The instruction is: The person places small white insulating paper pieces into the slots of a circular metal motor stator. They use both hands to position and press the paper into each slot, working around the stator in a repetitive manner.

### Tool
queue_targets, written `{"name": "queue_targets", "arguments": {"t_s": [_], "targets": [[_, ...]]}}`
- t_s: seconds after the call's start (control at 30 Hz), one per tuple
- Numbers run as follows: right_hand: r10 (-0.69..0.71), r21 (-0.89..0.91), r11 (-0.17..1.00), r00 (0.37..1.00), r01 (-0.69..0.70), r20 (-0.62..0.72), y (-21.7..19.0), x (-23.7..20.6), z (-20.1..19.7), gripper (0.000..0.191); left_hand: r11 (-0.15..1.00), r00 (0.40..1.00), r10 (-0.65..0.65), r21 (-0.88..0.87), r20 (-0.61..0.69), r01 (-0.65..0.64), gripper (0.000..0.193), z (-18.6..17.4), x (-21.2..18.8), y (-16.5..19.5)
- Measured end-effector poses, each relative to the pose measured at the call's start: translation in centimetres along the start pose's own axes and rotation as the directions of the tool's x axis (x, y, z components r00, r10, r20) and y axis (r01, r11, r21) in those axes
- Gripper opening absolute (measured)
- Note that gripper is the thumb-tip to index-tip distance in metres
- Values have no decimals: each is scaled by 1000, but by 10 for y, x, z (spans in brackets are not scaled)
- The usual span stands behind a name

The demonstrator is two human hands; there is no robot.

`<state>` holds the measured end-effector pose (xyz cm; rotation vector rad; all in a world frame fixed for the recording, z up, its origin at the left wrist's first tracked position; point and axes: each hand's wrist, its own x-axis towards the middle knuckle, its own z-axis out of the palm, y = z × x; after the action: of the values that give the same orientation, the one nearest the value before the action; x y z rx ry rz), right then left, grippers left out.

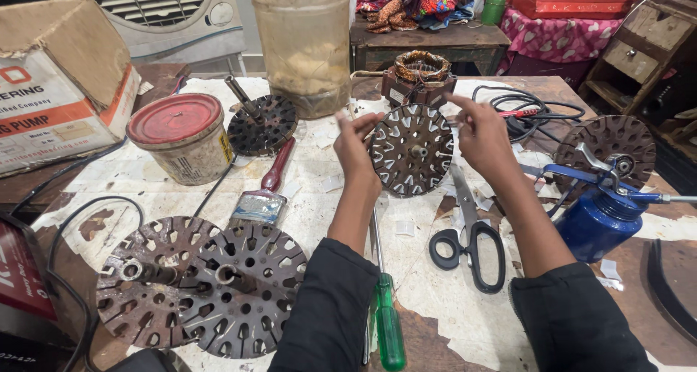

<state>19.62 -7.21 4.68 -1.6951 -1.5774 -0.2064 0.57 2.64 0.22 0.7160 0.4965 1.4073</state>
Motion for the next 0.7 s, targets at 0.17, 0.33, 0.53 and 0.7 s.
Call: {"name": "queue_targets", "arguments": {"t_s": [0.17, 0.33, 0.53, 0.7], "targets": [[-418, -17, 904, 891, 427, 179, -70, -4, -20, 86, 964, 971, -234, 143, 52, 225, 50, 4, -4, -5], [-505, 26, 860, 842, 510, 190, -106, -8, -16, 85, 969, 985, -126, 226, 115, 98, 48, 3, -2, -7], [-227, -188, 953, 970, 240, 88, -79, -5, -17, 53, 985, 980, -128, 134, 150, 108, 43, 5, -3, -10], [301, -561, 821, 913, -102, 275, -52, 4, -20, 30, 974, 985, -123, 202, 122, 97, 45, 6, -8, -2]]}}
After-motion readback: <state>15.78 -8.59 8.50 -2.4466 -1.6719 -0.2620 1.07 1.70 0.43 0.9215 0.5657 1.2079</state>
